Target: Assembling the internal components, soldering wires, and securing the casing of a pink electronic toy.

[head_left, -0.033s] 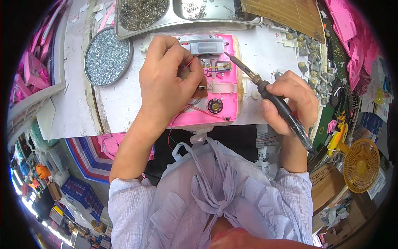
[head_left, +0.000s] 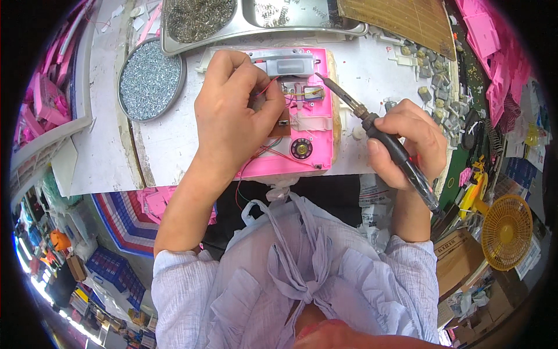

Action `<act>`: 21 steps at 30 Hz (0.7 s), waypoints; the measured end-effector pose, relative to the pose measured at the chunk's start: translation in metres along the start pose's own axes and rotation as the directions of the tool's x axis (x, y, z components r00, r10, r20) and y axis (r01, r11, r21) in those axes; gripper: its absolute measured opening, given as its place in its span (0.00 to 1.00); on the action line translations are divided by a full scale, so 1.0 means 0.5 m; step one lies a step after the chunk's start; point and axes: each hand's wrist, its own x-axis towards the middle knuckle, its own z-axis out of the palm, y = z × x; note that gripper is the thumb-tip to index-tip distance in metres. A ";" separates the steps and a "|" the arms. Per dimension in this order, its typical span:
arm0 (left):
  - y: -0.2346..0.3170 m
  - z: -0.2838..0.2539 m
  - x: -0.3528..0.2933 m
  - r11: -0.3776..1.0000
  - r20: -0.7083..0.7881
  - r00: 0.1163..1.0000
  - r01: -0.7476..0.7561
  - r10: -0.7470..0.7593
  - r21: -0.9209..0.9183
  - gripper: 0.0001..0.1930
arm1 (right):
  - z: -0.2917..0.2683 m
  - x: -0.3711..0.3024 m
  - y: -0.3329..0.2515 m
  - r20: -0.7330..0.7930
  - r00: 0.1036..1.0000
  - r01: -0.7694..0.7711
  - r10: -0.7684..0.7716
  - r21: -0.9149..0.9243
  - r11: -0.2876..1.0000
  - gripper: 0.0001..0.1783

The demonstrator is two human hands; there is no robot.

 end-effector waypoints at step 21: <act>0.036 -0.019 -0.014 0.967 0.431 0.892 -0.028 0.139 -0.254 0.11 | 0.005 -0.045 -0.016 -0.205 0.942 -0.235 0.266 0.165 0.958 0.20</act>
